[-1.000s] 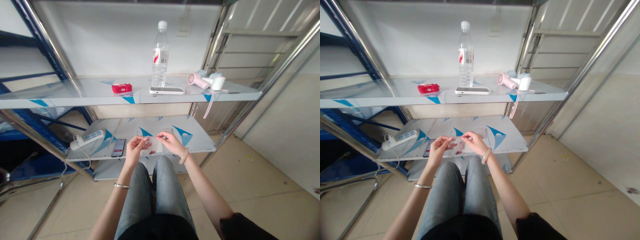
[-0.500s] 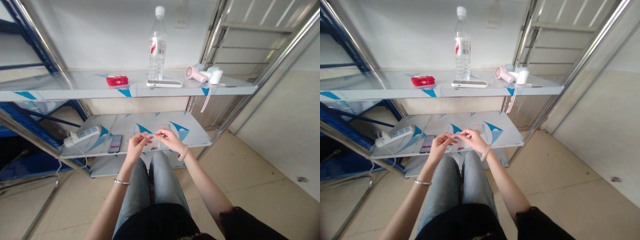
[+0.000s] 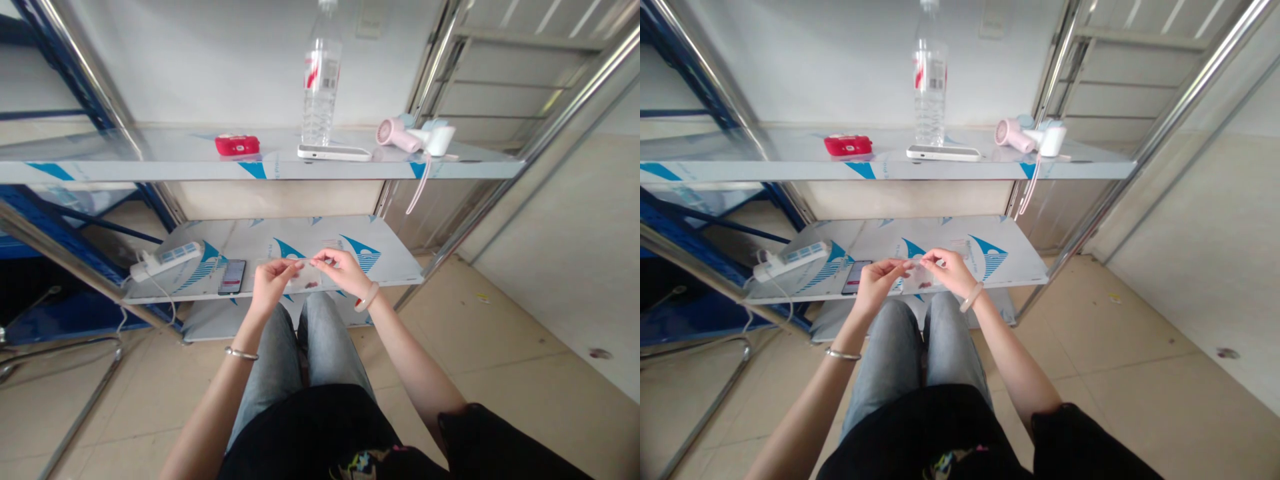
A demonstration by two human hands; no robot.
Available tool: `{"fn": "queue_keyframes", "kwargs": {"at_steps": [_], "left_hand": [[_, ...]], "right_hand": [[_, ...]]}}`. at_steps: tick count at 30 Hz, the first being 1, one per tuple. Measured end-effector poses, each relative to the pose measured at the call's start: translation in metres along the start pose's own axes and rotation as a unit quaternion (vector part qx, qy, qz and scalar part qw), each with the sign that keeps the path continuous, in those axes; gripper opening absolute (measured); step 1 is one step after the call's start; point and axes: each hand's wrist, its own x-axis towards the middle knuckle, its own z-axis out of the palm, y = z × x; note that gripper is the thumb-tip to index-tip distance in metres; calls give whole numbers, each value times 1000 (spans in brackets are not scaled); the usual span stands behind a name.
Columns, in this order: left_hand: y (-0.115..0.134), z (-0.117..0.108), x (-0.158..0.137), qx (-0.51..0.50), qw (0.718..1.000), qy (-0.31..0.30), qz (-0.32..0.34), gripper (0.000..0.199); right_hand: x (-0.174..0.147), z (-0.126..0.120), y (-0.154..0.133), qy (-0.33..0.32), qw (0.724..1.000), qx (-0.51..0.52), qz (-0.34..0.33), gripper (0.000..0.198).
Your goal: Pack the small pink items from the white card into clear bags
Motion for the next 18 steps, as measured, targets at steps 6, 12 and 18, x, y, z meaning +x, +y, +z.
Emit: {"fn": "queue_keyframes", "kwargs": {"at_steps": [6, 12, 18], "left_hand": [[-3, 5, 0, 5, 998, -69, 3, 26], [-27, 17, -6, -6, 997, -81, -17, 23], [-32, 17, -5, 46, 997, -62, 18, 18]], "right_hand": [[-4, 2, 1, -52, 998, 40, 5, 20], [-12, 6, 16, -79, 996, 35, 21, 16], [-17, 7, 19, -87, 995, -17, 51, 20]]}}
